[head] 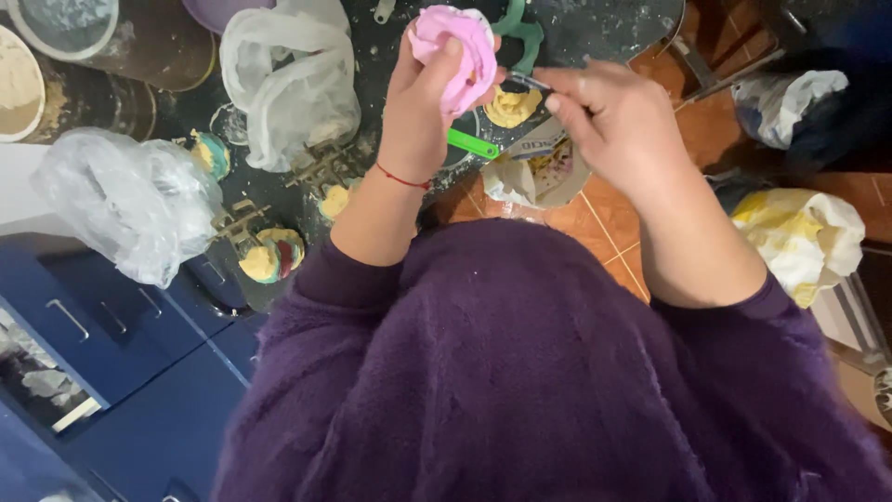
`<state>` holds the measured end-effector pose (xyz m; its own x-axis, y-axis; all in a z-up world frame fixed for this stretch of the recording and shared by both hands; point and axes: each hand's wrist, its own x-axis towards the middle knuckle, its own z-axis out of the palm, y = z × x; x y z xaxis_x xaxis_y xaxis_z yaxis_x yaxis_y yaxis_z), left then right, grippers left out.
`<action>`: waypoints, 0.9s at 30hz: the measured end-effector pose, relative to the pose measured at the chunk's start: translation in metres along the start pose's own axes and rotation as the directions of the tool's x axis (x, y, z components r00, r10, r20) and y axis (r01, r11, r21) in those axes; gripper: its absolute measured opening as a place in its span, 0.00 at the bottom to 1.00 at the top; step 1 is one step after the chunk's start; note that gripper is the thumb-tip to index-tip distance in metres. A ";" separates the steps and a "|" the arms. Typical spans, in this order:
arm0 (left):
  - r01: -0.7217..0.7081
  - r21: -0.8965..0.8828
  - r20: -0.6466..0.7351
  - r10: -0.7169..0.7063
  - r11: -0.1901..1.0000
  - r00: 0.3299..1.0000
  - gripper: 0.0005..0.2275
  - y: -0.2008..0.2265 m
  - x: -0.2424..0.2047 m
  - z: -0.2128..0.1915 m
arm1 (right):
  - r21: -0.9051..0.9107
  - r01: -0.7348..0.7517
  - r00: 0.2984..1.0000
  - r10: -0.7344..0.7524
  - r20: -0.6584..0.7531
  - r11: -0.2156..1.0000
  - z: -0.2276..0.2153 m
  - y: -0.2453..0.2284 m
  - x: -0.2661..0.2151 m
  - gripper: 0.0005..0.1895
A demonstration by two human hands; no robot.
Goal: The person shapes a piece of pink and yellow clay by hand, then uses a small metal tool to carve and refine its surface. They continue to mold the clay and use the tool to add details to the object.
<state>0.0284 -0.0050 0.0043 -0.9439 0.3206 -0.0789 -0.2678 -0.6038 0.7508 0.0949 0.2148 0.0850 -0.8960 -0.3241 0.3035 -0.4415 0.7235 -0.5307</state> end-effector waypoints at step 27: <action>-0.314 0.650 0.083 0.345 0.692 0.935 0.10 0.002 -0.004 0.032 | -0.724 0.069 0.987 0.056 0.148 0.686 0.008 -0.029 0.026 0.08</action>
<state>0.0382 0.0161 0.0268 -0.9587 0.1519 0.2403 0.2364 -0.0437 0.9707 0.0837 0.1807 0.1018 -0.9167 -0.3692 0.1530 -0.3302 0.9154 0.2304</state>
